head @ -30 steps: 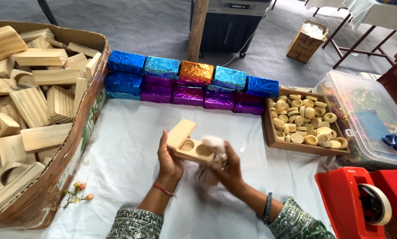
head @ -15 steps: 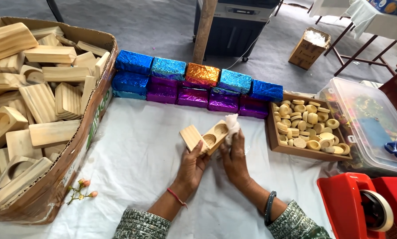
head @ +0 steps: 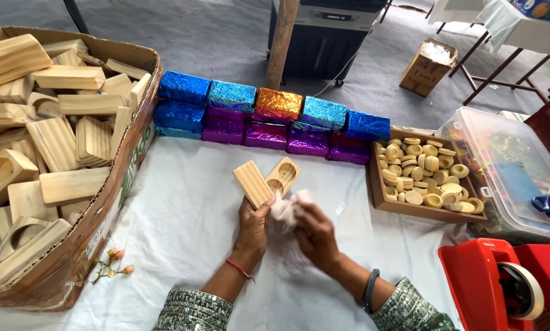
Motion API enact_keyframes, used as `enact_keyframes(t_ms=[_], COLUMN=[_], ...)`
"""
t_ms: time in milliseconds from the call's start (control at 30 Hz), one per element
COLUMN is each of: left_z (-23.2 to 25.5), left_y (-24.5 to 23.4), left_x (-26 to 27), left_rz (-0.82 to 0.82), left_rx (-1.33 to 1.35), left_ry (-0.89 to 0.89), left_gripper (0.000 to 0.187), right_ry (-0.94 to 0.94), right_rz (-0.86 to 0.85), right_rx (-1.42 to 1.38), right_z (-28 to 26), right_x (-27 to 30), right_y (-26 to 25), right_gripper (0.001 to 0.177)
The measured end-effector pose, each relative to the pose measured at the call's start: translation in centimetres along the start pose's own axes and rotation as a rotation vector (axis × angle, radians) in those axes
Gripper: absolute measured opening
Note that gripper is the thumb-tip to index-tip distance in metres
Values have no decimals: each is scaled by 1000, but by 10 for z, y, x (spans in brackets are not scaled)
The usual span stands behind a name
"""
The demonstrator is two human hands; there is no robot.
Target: Wrapping a wooden block in decorative foil and wiping wooden objects with a white cloth.
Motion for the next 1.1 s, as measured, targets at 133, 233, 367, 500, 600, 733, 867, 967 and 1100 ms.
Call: enact_keyframes(t_ms=[133,233,367,500,600,733,867,967,1100], left_z=[6,-1,4,16,22,30,31,21,10], left_y=[10,13,19,27,29,34,42,40,23], left_x=[7,10,14,19,21,20,28,29,15], left_rz=[-85,-149,-171,-228,-197,-226,-295,-355,-313], left_rx=[-107,-247,-393,-416,-551,-707,-876,-891,-885], left_ry=[-8,-7,-18,-17,20,176,396,448,428], left_gripper=[46,47,47,48,53,48,38,32,41], right_ry=[150,38,39,46,45,21,80,93,219], right_rz=[236,256,90,56,-12,-79,-93,-45,-13], right_rx=[24,238,451,408,411,613,612,303,-190], right_z=[15,15,13,18,19,10,21,38,70], right_x=[-13,-20,-22,-18,-18,-22,-17,-15,-7], right_y=[-25,-31,-24,-16,-14,-12,-10,-11,-10], right_gripper=[37,38,44,45,42,44,43,40,31])
Point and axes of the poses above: each hand's wrist, its own x-axis away from the middle knuckle, its own y-axis out of the palm, z = x × y, the point moved 3 cm from there along -x, towards the middle knuckle, and after that the axes turned 4 degrees about -x, right-handed, at the moved point
